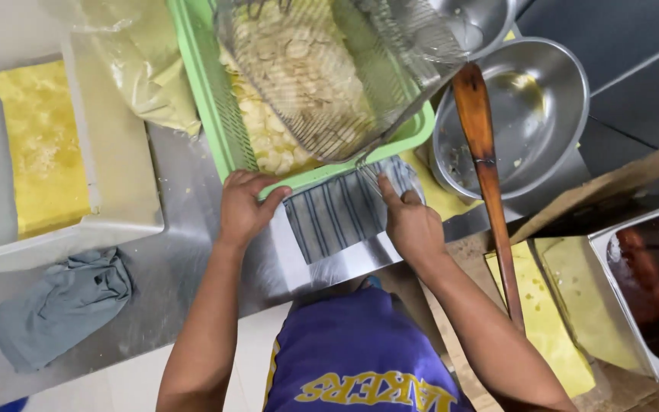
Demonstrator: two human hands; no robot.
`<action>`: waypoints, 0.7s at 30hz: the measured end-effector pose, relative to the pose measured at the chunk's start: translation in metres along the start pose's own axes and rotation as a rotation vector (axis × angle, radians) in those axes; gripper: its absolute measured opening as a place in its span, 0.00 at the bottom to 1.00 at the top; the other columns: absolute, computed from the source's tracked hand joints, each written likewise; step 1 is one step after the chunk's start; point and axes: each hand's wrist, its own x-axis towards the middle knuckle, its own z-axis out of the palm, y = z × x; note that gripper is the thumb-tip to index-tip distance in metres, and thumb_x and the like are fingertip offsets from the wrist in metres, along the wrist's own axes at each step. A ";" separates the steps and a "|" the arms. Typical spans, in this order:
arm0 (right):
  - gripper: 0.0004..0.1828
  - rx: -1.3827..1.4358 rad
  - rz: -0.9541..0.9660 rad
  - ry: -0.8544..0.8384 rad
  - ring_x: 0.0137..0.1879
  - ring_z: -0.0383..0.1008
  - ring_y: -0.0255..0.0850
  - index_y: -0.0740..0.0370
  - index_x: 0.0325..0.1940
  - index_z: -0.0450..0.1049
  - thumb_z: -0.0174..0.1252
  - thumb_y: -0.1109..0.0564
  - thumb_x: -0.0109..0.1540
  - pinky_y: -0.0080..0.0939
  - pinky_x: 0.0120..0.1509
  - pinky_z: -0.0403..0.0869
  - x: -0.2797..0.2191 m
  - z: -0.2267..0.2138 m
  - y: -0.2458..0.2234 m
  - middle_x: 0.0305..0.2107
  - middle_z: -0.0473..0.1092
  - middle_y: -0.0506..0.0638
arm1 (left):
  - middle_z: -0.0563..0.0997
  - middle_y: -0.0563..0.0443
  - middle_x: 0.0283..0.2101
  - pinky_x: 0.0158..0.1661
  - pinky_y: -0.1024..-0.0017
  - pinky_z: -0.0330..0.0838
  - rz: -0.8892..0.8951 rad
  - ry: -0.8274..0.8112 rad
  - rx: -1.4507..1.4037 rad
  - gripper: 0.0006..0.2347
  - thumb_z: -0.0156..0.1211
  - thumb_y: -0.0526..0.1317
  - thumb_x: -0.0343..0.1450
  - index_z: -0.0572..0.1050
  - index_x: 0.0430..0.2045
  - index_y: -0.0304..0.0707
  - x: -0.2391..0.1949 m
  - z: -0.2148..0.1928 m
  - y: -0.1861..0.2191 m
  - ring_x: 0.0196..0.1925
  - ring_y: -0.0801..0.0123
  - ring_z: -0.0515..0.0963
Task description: The person uses a long-handled strainer to stir food in a deep fryer and then lifts a basket of fried slices out of the oil. They transfer the fried slices into a green plastic basket and use a wooden spatula to spread them out.
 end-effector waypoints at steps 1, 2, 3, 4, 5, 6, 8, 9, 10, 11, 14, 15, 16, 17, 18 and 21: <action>0.32 0.008 0.008 0.008 0.37 0.80 0.64 0.29 0.76 0.61 0.44 0.53 0.67 0.63 0.45 0.80 0.003 0.004 0.006 0.35 0.72 0.54 | 0.83 0.47 0.31 0.52 0.57 0.70 0.012 -0.006 0.001 0.10 0.75 0.48 0.68 0.85 0.31 0.43 0.001 -0.001 0.004 0.38 0.52 0.82; 0.32 0.005 -0.004 -0.011 0.37 0.80 0.63 0.27 0.75 0.61 0.45 0.53 0.67 0.62 0.45 0.80 0.005 0.008 0.013 0.36 0.72 0.53 | 0.83 0.47 0.31 0.54 0.57 0.70 -0.033 -0.015 -0.008 0.10 0.76 0.47 0.67 0.85 0.32 0.42 0.003 -0.002 0.008 0.39 0.52 0.82; 0.32 0.002 -0.017 -0.031 0.38 0.81 0.62 0.26 0.75 0.61 0.45 0.53 0.66 0.61 0.46 0.80 0.009 0.012 0.018 0.36 0.72 0.52 | 0.83 0.47 0.31 0.55 0.57 0.69 -0.079 -0.024 -0.017 0.10 0.76 0.47 0.67 0.85 0.32 0.42 0.004 -0.004 0.011 0.40 0.52 0.82; 0.32 0.010 -0.011 -0.023 0.38 0.81 0.62 0.26 0.75 0.61 0.45 0.53 0.66 0.61 0.46 0.80 0.007 0.017 0.023 0.36 0.72 0.52 | 0.83 0.47 0.31 0.55 0.57 0.69 -0.067 -0.029 -0.014 0.10 0.76 0.47 0.67 0.85 0.32 0.42 0.005 -0.005 0.014 0.40 0.52 0.82; 0.32 -0.003 -0.016 -0.062 0.38 0.81 0.61 0.23 0.74 0.61 0.44 0.51 0.66 0.61 0.46 0.80 0.006 0.021 0.027 0.37 0.72 0.51 | 0.84 0.48 0.31 0.55 0.58 0.69 -0.100 -0.033 -0.029 0.09 0.76 0.47 0.67 0.85 0.31 0.43 0.005 -0.007 0.016 0.40 0.53 0.82; 0.32 -0.015 -0.022 -0.100 0.39 0.81 0.60 0.20 0.73 0.61 0.43 0.50 0.66 0.61 0.46 0.80 0.005 0.026 0.031 0.37 0.72 0.50 | 0.84 0.50 0.31 0.55 0.59 0.69 -0.133 -0.037 -0.045 0.09 0.76 0.47 0.68 0.85 0.31 0.45 0.006 -0.009 0.017 0.40 0.54 0.82; 0.30 0.096 -0.045 -0.070 0.40 0.81 0.62 0.25 0.71 0.65 0.46 0.52 0.66 0.61 0.47 0.79 -0.006 0.000 0.028 0.36 0.74 0.52 | 0.84 0.49 0.31 0.54 0.58 0.69 -0.140 -0.042 -0.035 0.09 0.77 0.46 0.67 0.85 0.31 0.44 0.009 -0.007 0.017 0.40 0.52 0.82; 0.29 0.203 -0.074 -0.056 0.41 0.80 0.64 0.29 0.70 0.69 0.49 0.54 0.65 0.62 0.48 0.79 -0.015 -0.011 0.025 0.35 0.75 0.54 | 0.84 0.48 0.31 0.54 0.58 0.69 -0.166 -0.049 -0.026 0.10 0.78 0.46 0.66 0.85 0.30 0.43 0.005 -0.008 0.017 0.41 0.51 0.82; 0.29 0.208 -0.078 -0.058 0.41 0.80 0.64 0.29 0.70 0.69 0.49 0.54 0.65 0.62 0.48 0.79 -0.021 -0.027 0.022 0.35 0.75 0.54 | 0.84 0.48 0.31 0.54 0.58 0.69 -0.168 -0.050 -0.020 0.10 0.78 0.46 0.66 0.85 0.30 0.43 0.003 -0.008 0.015 0.41 0.51 0.82; 0.20 0.406 -0.164 0.035 0.40 0.80 0.64 0.44 0.59 0.75 0.54 0.59 0.63 0.60 0.46 0.78 -0.026 -0.044 0.020 0.34 0.77 0.58 | 0.84 0.48 0.31 0.54 0.58 0.69 -0.182 -0.049 -0.022 0.10 0.78 0.46 0.66 0.85 0.30 0.43 0.003 -0.006 0.014 0.41 0.51 0.83; 0.14 0.712 -0.268 0.208 0.42 0.82 0.57 0.55 0.51 0.82 0.62 0.60 0.61 0.53 0.43 0.78 -0.044 -0.093 0.024 0.34 0.80 0.57 | 0.84 0.47 0.31 0.53 0.58 0.71 -0.172 -0.038 -0.011 0.09 0.79 0.44 0.65 0.85 0.29 0.42 0.003 -0.007 0.008 0.41 0.51 0.83; 0.16 0.816 -0.274 0.281 0.44 0.84 0.49 0.53 0.54 0.82 0.66 0.57 0.61 0.47 0.43 0.79 -0.055 -0.109 0.030 0.36 0.82 0.52 | 0.85 0.45 0.31 0.53 0.58 0.72 -0.155 -0.042 -0.007 0.09 0.79 0.44 0.64 0.85 0.30 0.42 0.005 -0.004 0.007 0.41 0.49 0.83; 0.16 0.809 -0.261 0.300 0.44 0.84 0.49 0.53 0.54 0.82 0.66 0.57 0.61 0.47 0.43 0.79 -0.064 -0.107 0.047 0.36 0.82 0.52 | 0.85 0.45 0.31 0.53 0.58 0.72 -0.136 -0.049 -0.020 0.09 0.79 0.44 0.64 0.85 0.30 0.42 0.004 -0.008 0.007 0.41 0.49 0.83; 0.13 0.892 -0.237 0.369 0.33 0.74 0.42 0.56 0.49 0.82 0.67 0.59 0.60 0.43 0.36 0.74 -0.078 -0.106 0.065 0.24 0.75 0.51 | 0.85 0.45 0.32 0.53 0.57 0.72 -0.146 -0.064 -0.022 0.09 0.78 0.44 0.65 0.85 0.31 0.42 0.004 -0.008 0.006 0.42 0.48 0.83; 0.11 0.972 -0.216 0.441 0.22 0.65 0.35 0.59 0.45 0.82 0.68 0.62 0.59 0.38 0.29 0.69 -0.092 -0.104 0.084 0.12 0.69 0.50 | 0.85 0.44 0.33 0.53 0.56 0.72 -0.156 -0.080 -0.024 0.09 0.77 0.44 0.67 0.85 0.31 0.41 0.004 -0.007 0.005 0.42 0.47 0.83; 0.04 1.373 0.003 0.404 0.07 0.56 0.35 0.66 0.40 0.71 0.55 0.62 0.67 0.31 0.07 0.58 -0.149 -0.121 0.146 0.05 0.60 0.52 | 0.84 0.40 0.37 0.54 0.55 0.72 -0.105 -0.132 -0.012 0.08 0.77 0.41 0.70 0.85 0.35 0.38 -0.001 -0.009 -0.005 0.45 0.43 0.82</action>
